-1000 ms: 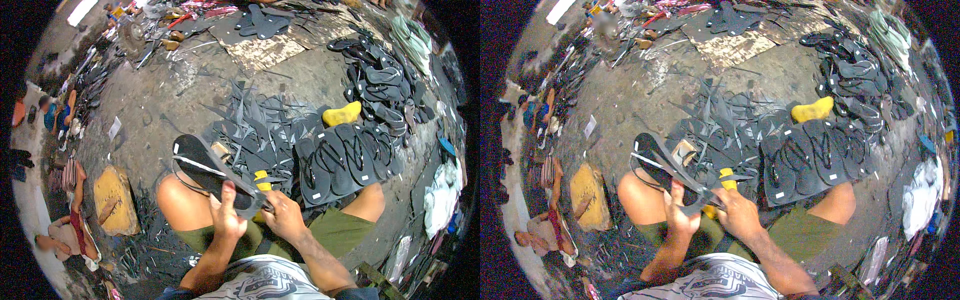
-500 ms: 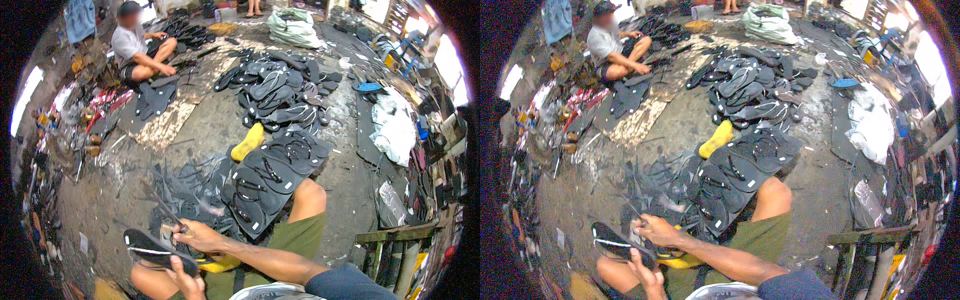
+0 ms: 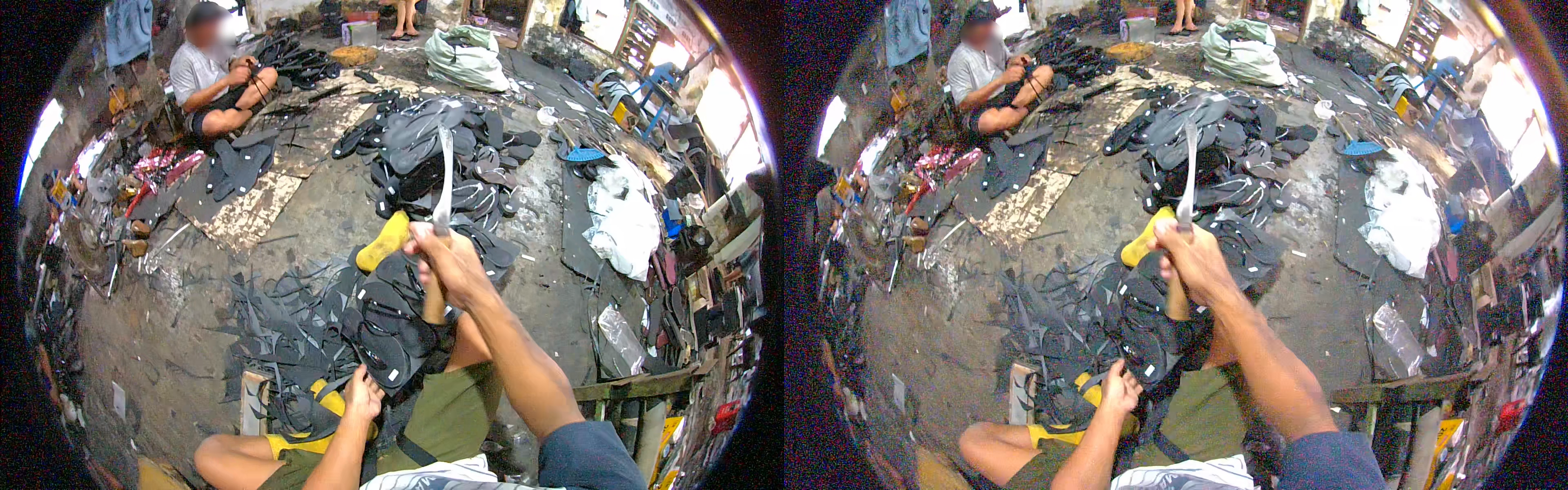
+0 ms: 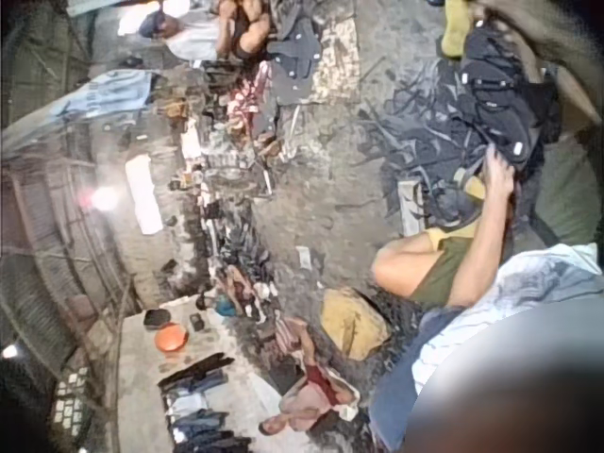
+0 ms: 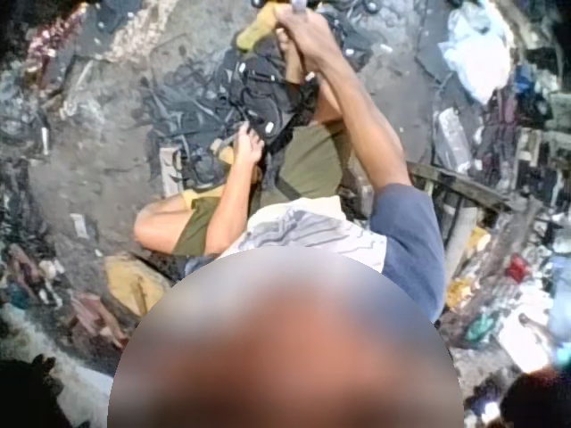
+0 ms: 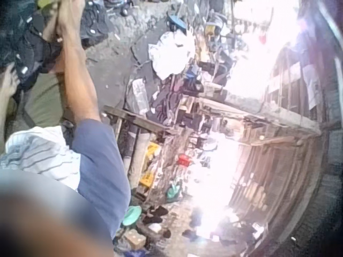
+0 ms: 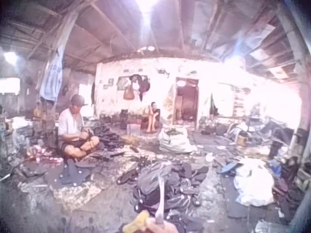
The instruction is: The person sits on the floor and trims the edges of black flip-flop sandals using a knife. They repeatedly hold each sandal, cut along the perimeter, and place trimmed pieces aside while working through a pile of similar sandals.
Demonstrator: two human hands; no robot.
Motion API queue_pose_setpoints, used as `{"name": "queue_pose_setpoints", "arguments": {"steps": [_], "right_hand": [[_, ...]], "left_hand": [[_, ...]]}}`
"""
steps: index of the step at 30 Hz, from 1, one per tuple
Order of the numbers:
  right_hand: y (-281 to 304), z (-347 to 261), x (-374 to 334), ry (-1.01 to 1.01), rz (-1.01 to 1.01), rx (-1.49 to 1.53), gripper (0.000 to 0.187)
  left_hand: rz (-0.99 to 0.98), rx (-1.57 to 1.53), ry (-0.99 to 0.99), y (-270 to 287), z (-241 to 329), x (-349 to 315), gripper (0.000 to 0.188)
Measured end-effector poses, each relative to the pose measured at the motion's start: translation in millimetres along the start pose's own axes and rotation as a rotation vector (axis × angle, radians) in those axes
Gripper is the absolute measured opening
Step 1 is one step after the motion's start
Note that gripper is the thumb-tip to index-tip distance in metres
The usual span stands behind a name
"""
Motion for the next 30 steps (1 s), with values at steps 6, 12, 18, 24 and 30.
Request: {"name": "queue_pose_setpoints", "arguments": {"steps": [6,12,18,24,30], "right_hand": [[55.2,49.7,-129.1,-0.043,0.105,-0.705,0.042],[28.8,86.6,-222.5,-0.169,-0.076,-0.868,0.038],[5.3,101.8,-207.0,-0.169,-0.136,-1.129,0.039],[-29.8,145.7,-127.3,-0.131,-0.381,-1.199,0.028],[-47.8,174.1,-89.8,-0.093,-0.397,-0.586,0.038]], "left_hand": [[-0.1,0.153,-0.288,-49.2,51.4,32.7,0.055],[0.083,0.259,-0.428,-57.8,93.4,-21.7,0.058],[-0.022,0.131,-0.39,-67.6,121.0,-69.3,0.057],[-0.055,0.14,-0.402,-54.8,117.7,-76.2,0.05],[-0.077,0.219,-0.326,-30.5,125.3,-54.1,0.058]]}}
Point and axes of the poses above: each hand's wrist, its own x-axis towards the middle knuckle, its own y-axis out of the back of the hand, z = x × y, the point moved 8 cm from there along x, towards the middle knuckle, and after that the axes turned 6 degrees about z, right-handed, at the moved point
